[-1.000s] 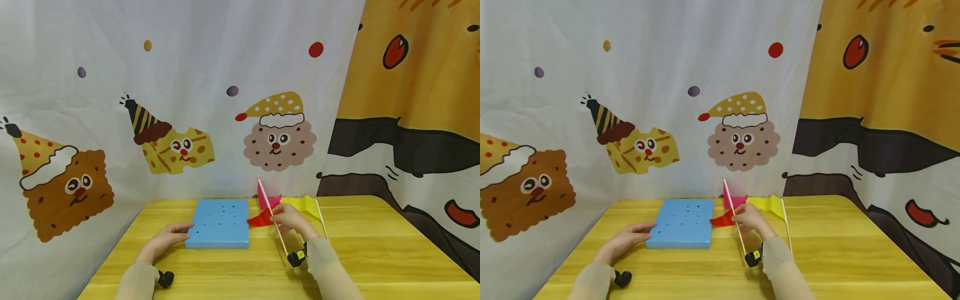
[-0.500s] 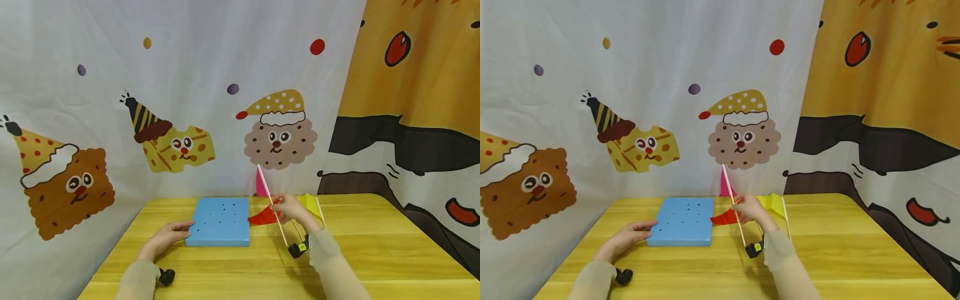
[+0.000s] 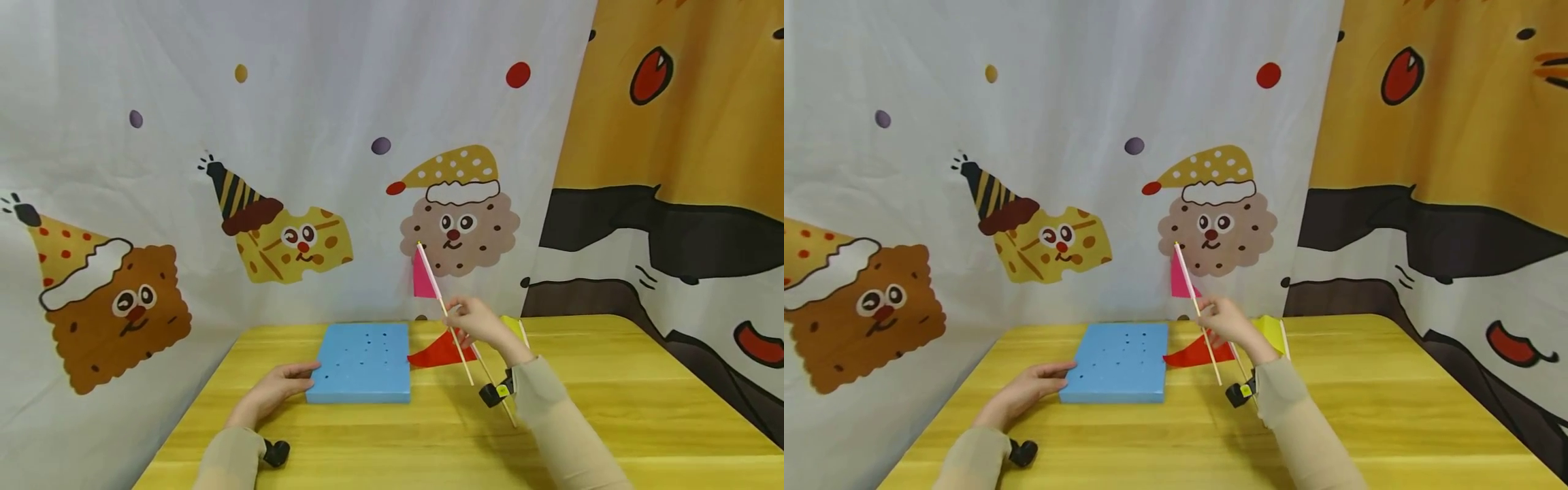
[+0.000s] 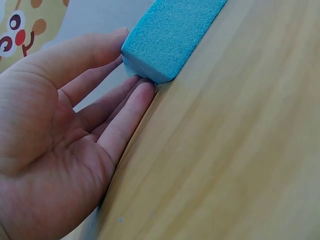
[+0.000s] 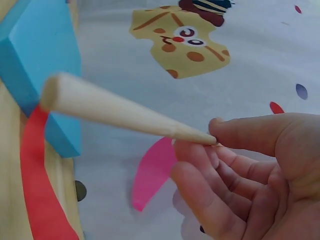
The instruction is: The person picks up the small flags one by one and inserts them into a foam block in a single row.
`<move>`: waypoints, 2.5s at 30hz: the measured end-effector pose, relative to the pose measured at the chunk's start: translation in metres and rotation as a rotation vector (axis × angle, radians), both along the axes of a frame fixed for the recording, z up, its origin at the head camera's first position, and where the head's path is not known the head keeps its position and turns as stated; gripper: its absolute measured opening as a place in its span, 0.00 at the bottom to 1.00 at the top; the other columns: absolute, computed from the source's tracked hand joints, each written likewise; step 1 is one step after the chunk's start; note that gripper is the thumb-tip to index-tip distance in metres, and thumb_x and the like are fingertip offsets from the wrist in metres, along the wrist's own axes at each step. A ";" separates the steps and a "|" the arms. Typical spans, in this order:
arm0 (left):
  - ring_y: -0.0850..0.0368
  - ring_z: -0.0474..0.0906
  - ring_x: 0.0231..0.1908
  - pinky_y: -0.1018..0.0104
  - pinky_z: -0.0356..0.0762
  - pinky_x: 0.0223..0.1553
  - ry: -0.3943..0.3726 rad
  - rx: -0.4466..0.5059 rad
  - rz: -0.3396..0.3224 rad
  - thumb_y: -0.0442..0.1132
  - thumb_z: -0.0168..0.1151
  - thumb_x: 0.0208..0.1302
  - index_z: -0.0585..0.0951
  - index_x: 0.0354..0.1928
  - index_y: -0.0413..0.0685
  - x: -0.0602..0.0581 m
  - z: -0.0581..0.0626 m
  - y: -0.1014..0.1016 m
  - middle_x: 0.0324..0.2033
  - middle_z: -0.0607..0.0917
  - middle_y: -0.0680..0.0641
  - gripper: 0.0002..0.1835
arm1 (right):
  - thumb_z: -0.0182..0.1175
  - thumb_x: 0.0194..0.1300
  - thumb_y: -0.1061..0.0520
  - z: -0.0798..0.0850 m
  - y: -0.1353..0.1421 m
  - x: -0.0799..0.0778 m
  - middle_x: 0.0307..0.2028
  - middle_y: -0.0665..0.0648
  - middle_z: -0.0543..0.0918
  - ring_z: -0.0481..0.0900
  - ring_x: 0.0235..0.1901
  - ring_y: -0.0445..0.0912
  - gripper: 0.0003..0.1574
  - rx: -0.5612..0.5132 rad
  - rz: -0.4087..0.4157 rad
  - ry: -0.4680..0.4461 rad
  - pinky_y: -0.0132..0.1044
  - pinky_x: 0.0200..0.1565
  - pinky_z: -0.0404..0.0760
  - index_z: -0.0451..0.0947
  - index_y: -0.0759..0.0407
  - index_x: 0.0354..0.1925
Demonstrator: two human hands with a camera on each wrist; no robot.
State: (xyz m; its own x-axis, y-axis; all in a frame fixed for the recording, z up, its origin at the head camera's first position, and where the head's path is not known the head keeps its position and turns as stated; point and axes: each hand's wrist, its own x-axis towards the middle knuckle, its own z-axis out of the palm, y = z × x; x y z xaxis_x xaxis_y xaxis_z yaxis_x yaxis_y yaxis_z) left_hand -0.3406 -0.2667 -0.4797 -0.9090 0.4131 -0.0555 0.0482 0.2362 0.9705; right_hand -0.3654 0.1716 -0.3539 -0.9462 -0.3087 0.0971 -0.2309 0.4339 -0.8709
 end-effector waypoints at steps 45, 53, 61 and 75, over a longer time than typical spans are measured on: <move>0.37 0.56 0.69 0.54 0.69 0.61 0.005 0.014 0.026 0.40 0.60 0.69 0.69 0.69 0.42 0.003 -0.001 0.000 0.69 0.64 0.37 0.29 | 0.59 0.69 0.59 0.019 -0.077 -0.043 0.33 0.61 0.80 0.82 0.24 0.57 0.14 0.077 0.109 0.250 0.48 0.25 0.84 0.73 0.55 0.53; 0.37 0.56 0.68 0.55 0.70 0.61 0.031 0.004 0.034 0.40 0.61 0.68 0.69 0.69 0.41 0.002 0.000 0.002 0.69 0.64 0.37 0.29 | 0.60 0.68 0.60 0.018 -0.092 -0.051 0.34 0.59 0.81 0.82 0.23 0.51 0.16 0.058 0.086 0.304 0.49 0.26 0.84 0.74 0.56 0.53; 0.36 0.57 0.68 0.55 0.71 0.60 0.025 0.016 0.027 0.40 0.61 0.68 0.69 0.69 0.40 0.002 -0.001 0.002 0.69 0.64 0.36 0.29 | 0.60 0.68 0.62 0.012 -0.110 -0.058 0.34 0.57 0.81 0.84 0.28 0.54 0.15 0.024 0.085 0.354 0.38 0.26 0.83 0.75 0.57 0.53; 0.38 0.57 0.68 0.53 0.69 0.62 0.036 0.008 0.026 0.40 0.61 0.69 0.70 0.69 0.43 0.001 0.001 0.001 0.69 0.65 0.39 0.28 | 0.62 0.66 0.64 0.006 -0.144 -0.066 0.31 0.56 0.82 0.84 0.29 0.55 0.13 0.022 0.079 0.387 0.36 0.27 0.81 0.77 0.58 0.49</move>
State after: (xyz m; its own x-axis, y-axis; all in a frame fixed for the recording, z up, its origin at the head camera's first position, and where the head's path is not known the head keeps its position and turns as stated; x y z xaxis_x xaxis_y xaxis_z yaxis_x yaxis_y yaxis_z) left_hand -0.3399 -0.2657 -0.4791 -0.9209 0.3893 -0.0193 0.0768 0.2299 0.9702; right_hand -0.4310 0.0277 -0.3477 -0.8144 -0.3850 0.4342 -0.5734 0.4194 -0.7038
